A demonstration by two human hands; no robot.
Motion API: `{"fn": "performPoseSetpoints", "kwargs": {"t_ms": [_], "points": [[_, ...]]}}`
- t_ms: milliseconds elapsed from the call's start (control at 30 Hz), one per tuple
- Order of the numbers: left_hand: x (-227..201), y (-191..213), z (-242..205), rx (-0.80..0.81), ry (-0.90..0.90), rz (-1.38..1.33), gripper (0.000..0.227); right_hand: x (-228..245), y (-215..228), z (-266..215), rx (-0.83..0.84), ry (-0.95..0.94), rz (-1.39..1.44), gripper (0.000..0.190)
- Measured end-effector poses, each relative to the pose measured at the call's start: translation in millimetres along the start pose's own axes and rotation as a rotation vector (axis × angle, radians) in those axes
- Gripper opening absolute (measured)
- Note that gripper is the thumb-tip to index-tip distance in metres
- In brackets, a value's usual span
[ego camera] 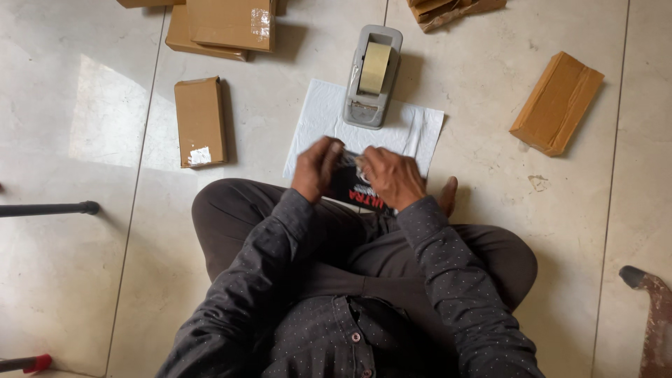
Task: The person sits on the floor and packs smartwatches into cardboard boxes. They open a smartwatch box, place the watch and accessories inside, close the box, and then place it into a larger cardboard shipping box. The process is repeated for multiple units.
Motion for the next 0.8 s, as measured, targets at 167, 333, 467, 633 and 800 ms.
{"fn": "performPoseSetpoints", "kwargs": {"t_ms": [167, 333, 467, 633, 800], "points": [[31, 20, 12, -0.277, 0.156, -0.023, 0.026, -20, 39, -7, -0.654, -0.092, 0.191, 0.038], [57, -20, -13, -0.613, 0.245, -0.166, 0.033, -41, 29, -16, -0.82, -0.514, 0.931, 0.063], [46, -59, -18, -0.731, 0.243, -0.176, 0.034, -35, 15, -21, -0.731, -0.63, 1.448, 0.064], [8, -95, -25, -0.395, 0.417, -0.445, 0.031, -34, -6, -24, -0.752, -0.637, 1.15, 0.055], [-21, -78, -19, -0.166, 0.365, -0.554, 0.035, -61, -6, -15, -0.704, -0.695, 1.412, 0.048]]}}
Point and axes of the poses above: each hand's wrist, its own z-axis towards the middle knuckle, its own y-axis out of the back of the hand, x = y × z, the point moved 5 cm from there along z, towards the middle knuckle, and after that the axes turned 8 degrees about -x, right-handed, at the moved point
